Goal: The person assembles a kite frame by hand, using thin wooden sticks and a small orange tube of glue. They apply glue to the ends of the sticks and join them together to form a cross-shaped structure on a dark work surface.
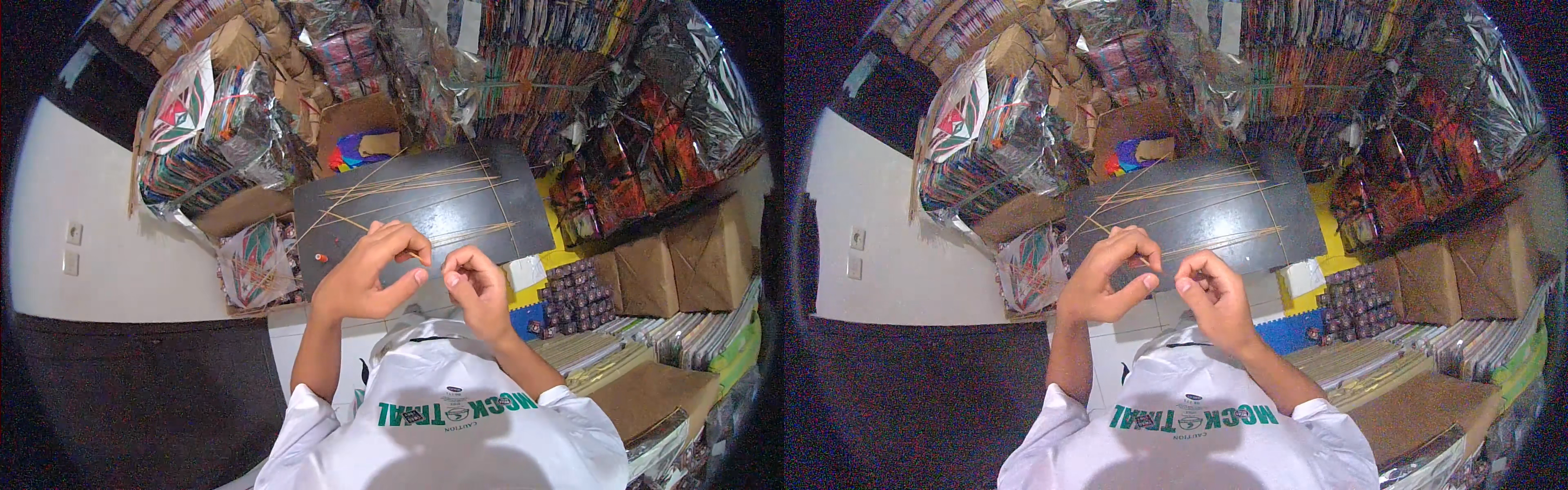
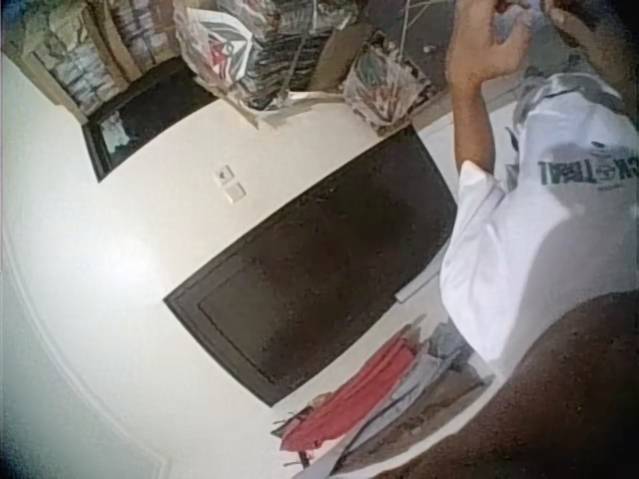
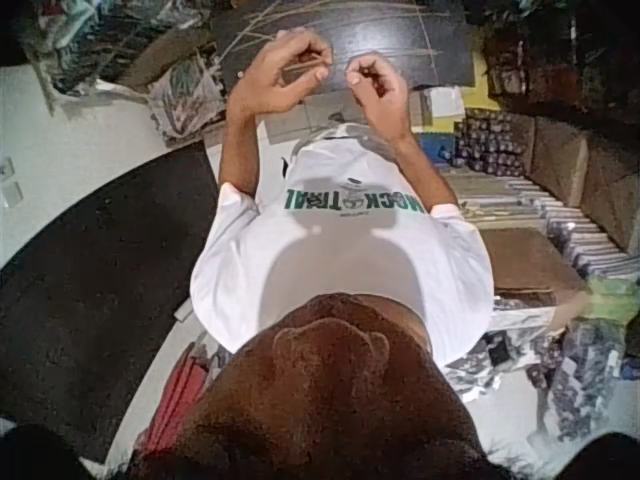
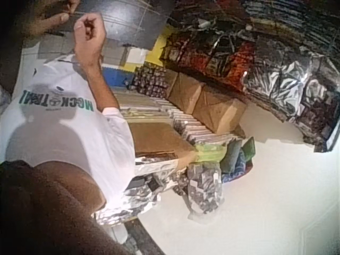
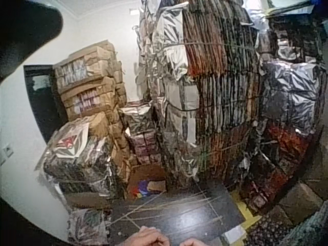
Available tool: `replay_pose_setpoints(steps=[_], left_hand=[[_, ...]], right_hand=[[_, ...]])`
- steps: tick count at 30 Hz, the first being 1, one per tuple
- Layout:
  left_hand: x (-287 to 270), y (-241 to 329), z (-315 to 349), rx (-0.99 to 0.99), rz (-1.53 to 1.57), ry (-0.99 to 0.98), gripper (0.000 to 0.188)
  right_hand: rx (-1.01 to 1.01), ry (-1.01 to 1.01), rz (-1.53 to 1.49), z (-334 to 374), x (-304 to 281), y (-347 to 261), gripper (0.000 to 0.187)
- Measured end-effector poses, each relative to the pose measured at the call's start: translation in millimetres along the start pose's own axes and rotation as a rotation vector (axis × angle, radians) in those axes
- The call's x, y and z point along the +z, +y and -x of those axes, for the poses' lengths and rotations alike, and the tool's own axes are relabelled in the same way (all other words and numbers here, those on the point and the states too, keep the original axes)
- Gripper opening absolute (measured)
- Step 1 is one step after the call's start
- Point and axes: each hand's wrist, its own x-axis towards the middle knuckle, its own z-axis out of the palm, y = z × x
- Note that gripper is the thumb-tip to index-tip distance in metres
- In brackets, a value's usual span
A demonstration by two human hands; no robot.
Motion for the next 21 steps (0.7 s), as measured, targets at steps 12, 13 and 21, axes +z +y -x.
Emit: replay_pose_setpoints(steps=[12,13,21], left_hand=[[4.6,2.4,2.9,-0.074,0.109,-0.009,0.018],[3.1,1.3,3.1,-0.067,0.095,-0.021,0.017],[7.0,-2.5,4.5,-0.070,0.225,-0.028,0.015]], right_hand=[[-0.080,0.065,0.036,0.8,2.9,3.1,0.006],[-0.077,0.060,0.053,1.3,2.4,2.3,0.006],[-0.134,0.062,0.146,3.0,2.0,-3.4,0.011]])
